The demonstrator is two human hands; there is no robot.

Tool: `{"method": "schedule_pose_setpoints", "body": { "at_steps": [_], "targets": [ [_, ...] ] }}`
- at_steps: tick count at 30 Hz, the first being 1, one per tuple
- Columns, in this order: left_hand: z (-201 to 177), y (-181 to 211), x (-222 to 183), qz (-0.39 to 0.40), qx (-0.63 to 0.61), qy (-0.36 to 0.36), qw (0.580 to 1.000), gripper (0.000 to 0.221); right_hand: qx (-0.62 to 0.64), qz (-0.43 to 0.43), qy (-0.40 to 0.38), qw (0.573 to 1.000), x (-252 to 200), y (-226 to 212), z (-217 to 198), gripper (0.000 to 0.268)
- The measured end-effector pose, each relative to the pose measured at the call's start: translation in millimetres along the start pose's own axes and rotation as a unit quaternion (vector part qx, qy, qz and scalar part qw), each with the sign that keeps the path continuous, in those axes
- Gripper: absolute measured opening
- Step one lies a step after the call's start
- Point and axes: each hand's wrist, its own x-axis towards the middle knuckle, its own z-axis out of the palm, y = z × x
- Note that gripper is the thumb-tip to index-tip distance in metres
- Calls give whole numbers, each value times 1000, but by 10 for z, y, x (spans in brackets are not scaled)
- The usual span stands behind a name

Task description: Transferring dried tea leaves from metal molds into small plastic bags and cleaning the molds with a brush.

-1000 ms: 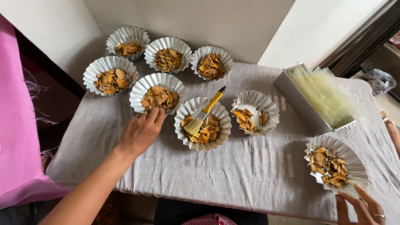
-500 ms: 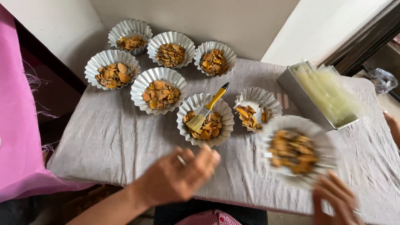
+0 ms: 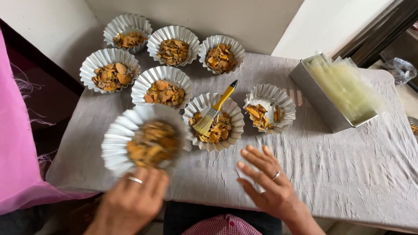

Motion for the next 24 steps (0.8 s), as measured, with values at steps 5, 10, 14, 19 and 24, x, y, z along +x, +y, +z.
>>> {"method": "schedule_pose_setpoints", "body": {
  "at_steps": [5, 10, 14, 19, 24],
  "targets": [
    [344, -397, -457, -143, 124, -104, 976, 18, -43, 67, -11, 997, -64, 156, -216, 44],
    [720, -524, -626, -210, 139, -129, 959, 29, -58, 111, -7, 992, 3, 175, -348, 35],
    [1035, -451, -728, -233, 105, -199, 946, 8, -70, 109, -8, 992, 29, 222, -339, 32],
    [1137, -423, -669, -232, 136, -144, 952, 24, -81, 105, -29, 991, 113, 290, -362, 33],
    [913, -364, -489, -262, 62, -231, 935, 39, -91, 94, -16, 991, 216, 357, -453, 31]
  ]
}}
